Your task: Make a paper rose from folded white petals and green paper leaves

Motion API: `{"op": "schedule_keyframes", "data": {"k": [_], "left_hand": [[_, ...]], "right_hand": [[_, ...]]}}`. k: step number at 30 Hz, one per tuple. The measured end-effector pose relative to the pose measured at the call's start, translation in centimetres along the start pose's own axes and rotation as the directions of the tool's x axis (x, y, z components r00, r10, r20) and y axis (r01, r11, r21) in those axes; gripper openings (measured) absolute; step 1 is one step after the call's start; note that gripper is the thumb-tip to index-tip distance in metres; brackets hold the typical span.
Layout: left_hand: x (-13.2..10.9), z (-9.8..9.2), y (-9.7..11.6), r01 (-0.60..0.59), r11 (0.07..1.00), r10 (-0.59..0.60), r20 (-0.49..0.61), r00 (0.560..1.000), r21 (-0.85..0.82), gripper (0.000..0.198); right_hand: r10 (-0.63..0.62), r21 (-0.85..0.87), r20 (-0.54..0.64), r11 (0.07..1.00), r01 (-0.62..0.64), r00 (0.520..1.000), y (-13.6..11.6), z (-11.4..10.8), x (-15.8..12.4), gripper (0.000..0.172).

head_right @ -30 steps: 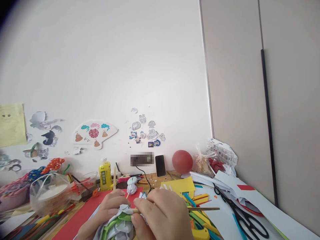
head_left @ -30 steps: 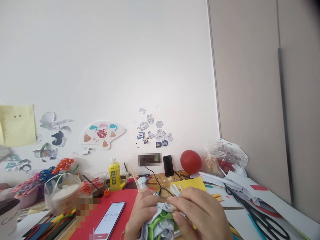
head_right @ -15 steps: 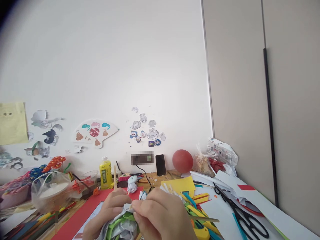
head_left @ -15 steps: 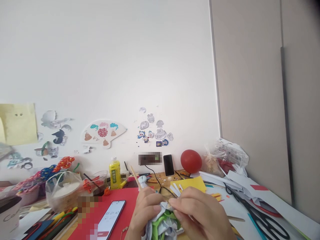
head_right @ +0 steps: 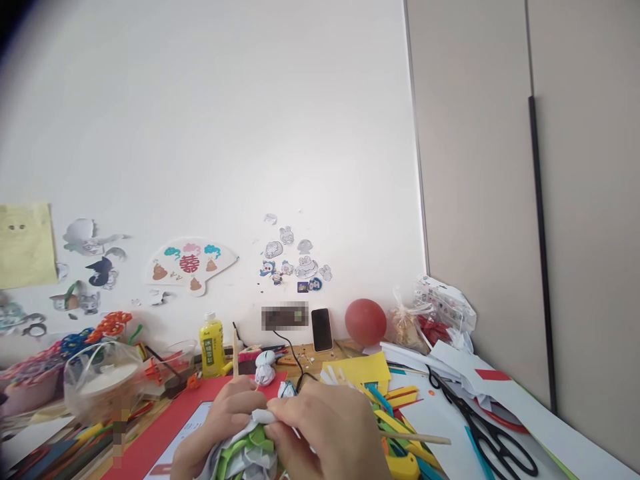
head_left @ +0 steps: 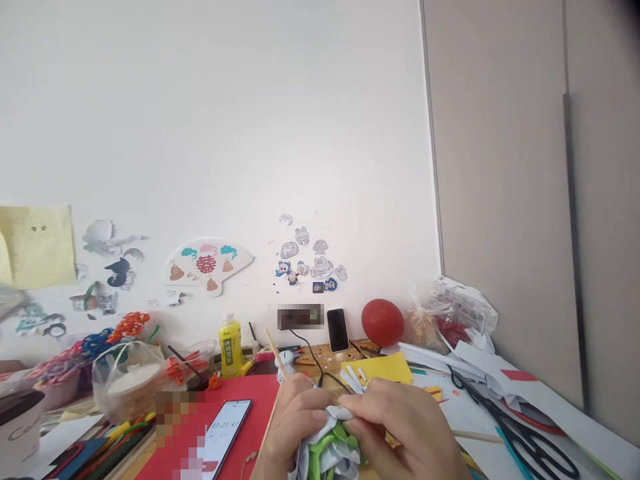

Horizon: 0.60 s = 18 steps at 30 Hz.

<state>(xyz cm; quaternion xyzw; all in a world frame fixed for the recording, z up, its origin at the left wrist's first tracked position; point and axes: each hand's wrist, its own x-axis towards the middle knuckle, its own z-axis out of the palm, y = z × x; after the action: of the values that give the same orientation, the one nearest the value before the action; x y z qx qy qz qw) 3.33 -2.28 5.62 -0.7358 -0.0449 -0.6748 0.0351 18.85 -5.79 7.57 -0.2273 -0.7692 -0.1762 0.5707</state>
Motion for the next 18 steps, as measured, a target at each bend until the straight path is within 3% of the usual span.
{"op": "schedule_keyframes", "data": {"k": [6, 12, 18], "left_hand": [[0.0, 0.2, 0.3, 0.018, 1.000, -0.018, -0.021, 1.000, -0.012, 0.014], [0.1, -0.5, 0.0, 0.053, 0.997, -0.057, 0.055, 0.997, 0.062, 0.014], [-0.3, -1.5, -0.4, 0.111, 0.980, -0.132, 0.124, 0.983, 0.167, 0.042]], "right_hand": [[0.021, -0.042, 0.050, 0.999, -0.019, 0.999, 0.0, 0.1, -0.3, 0.018], [0.014, -0.001, -0.041, 1.000, -0.014, 0.999, 0.2, 0.1, 0.1, 0.028], [0.038, -0.023, -0.096, 0.999, -0.040, 0.995, 0.6, -0.9, 0.5, 0.012]]}}
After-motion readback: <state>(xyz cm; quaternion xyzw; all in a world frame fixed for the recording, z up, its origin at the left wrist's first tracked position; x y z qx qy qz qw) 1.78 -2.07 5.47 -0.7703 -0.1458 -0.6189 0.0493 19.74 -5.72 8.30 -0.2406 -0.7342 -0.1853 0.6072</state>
